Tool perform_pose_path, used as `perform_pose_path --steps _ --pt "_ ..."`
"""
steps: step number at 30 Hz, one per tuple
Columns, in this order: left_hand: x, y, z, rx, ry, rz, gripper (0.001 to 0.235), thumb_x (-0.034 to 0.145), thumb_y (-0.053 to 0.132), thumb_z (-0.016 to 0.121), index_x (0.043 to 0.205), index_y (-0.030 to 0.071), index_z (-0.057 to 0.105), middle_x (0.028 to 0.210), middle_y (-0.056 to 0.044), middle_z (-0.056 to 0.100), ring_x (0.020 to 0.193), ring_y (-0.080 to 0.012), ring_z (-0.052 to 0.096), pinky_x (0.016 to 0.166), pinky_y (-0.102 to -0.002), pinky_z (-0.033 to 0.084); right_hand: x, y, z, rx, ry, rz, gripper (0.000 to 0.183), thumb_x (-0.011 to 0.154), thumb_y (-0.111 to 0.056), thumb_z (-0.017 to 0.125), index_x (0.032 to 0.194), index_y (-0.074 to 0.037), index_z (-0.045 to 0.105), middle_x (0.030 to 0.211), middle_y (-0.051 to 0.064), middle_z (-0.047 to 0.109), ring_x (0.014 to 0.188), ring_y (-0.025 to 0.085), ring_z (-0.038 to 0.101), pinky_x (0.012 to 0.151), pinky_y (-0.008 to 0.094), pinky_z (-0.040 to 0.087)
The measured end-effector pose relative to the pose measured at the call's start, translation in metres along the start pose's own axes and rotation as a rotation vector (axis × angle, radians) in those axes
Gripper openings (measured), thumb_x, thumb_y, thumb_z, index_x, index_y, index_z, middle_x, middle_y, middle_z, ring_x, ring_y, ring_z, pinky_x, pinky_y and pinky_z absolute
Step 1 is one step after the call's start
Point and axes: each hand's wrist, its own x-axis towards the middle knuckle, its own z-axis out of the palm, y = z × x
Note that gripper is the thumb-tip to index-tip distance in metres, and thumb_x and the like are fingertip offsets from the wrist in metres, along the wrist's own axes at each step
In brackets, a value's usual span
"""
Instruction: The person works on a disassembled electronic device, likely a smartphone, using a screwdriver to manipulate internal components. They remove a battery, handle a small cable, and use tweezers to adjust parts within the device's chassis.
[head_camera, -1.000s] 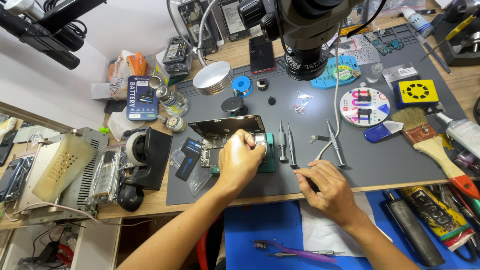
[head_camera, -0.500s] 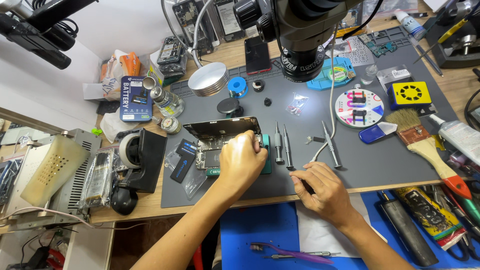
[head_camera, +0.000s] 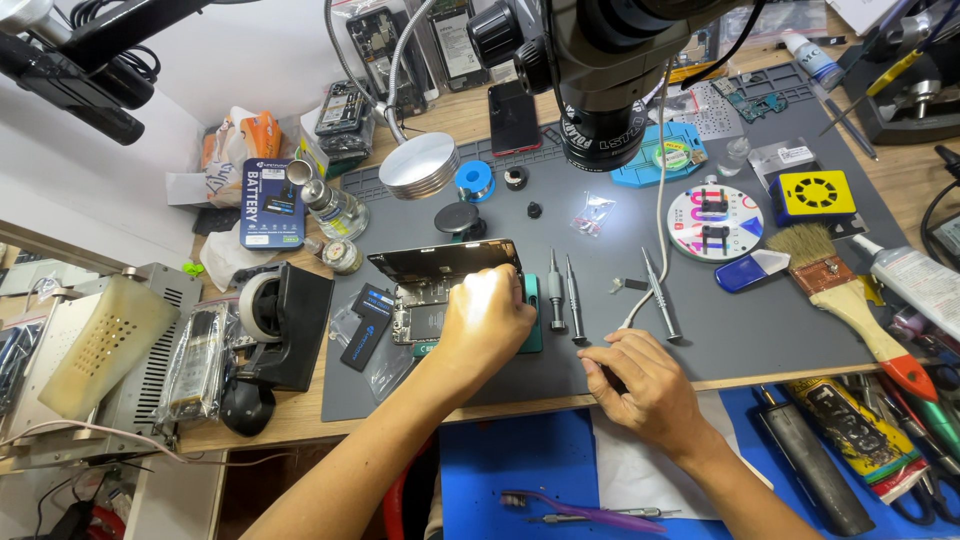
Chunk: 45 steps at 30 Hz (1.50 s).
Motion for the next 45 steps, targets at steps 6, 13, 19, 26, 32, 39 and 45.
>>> perform_pose_path --steps 6,13,19,26,32,39,45 --pt "-0.001 0.000 0.001 -0.022 0.007 -0.004 0.006 0.069 0.009 0.056 0.074 0.011 0.059 0.072 -0.011 0.065 0.065 -0.0438 0.059 0.061 -0.050 0.047 -0.002 0.001 0.002 0.001 0.004 -0.003 0.006 0.099 -0.008 0.064 0.098 -0.004 0.069 0.075 0.006 0.064 0.073 0.028 0.061 0.084 0.043 0.059" --pt "-0.002 -0.001 0.002 -0.035 0.024 0.004 0.005 0.070 0.008 0.054 0.073 0.010 0.058 0.073 -0.013 0.064 0.065 -0.0452 0.058 0.061 -0.051 0.047 0.001 0.000 0.001 0.006 -0.002 -0.006 0.007 0.098 -0.008 0.064 0.097 -0.003 0.069 0.077 0.007 0.066 0.073 0.028 0.062 0.085 0.043 0.059" --pt "-0.013 0.010 -0.030 -0.123 -0.029 -0.012 0.004 0.071 0.013 0.058 0.073 0.014 0.055 0.073 -0.006 0.066 0.069 -0.0378 0.060 0.067 -0.046 0.047 0.003 -0.002 0.000 0.008 0.004 -0.007 0.005 0.098 -0.006 0.065 0.096 -0.003 0.069 0.075 0.006 0.065 0.070 0.026 0.060 0.085 0.043 0.061" --pt "-0.034 0.022 -0.078 -0.432 -0.144 -0.161 0.008 0.080 0.012 0.060 0.081 0.015 0.054 0.067 0.001 0.057 0.061 -0.0156 0.049 0.062 -0.033 0.042 0.000 0.000 0.001 0.000 -0.002 0.001 0.005 0.097 -0.007 0.065 0.097 -0.004 0.069 0.076 0.006 0.063 0.074 0.029 0.061 0.085 0.042 0.059" --pt "-0.053 -0.014 -0.071 -0.454 0.026 0.178 0.026 0.092 0.007 0.059 0.114 0.013 0.071 0.096 -0.003 0.061 0.066 -0.0151 0.057 0.074 -0.032 0.051 0.002 -0.001 0.001 -0.007 -0.008 0.000 0.006 0.097 -0.007 0.064 0.096 -0.004 0.068 0.075 0.005 0.064 0.072 0.027 0.060 0.085 0.042 0.060" --pt "-0.058 -0.029 -0.049 -0.163 0.126 0.479 0.046 0.085 -0.010 0.052 0.125 0.008 0.066 0.108 -0.013 0.054 0.073 -0.0371 0.059 0.064 -0.049 0.050 0.004 -0.004 0.003 -0.046 -0.030 0.004 0.004 0.096 -0.006 0.065 0.098 -0.004 0.068 0.073 0.006 0.059 0.072 0.029 0.059 0.085 0.043 0.060" --pt "-0.055 -0.027 -0.054 -0.235 0.115 0.478 0.033 0.092 -0.006 0.055 0.120 0.007 0.065 0.106 -0.011 0.054 0.076 -0.0345 0.061 0.069 -0.046 0.052 0.009 -0.007 0.005 -0.082 -0.035 0.000 0.006 0.097 -0.007 0.064 0.095 -0.004 0.068 0.071 0.005 0.059 0.066 0.024 0.056 0.084 0.041 0.061"
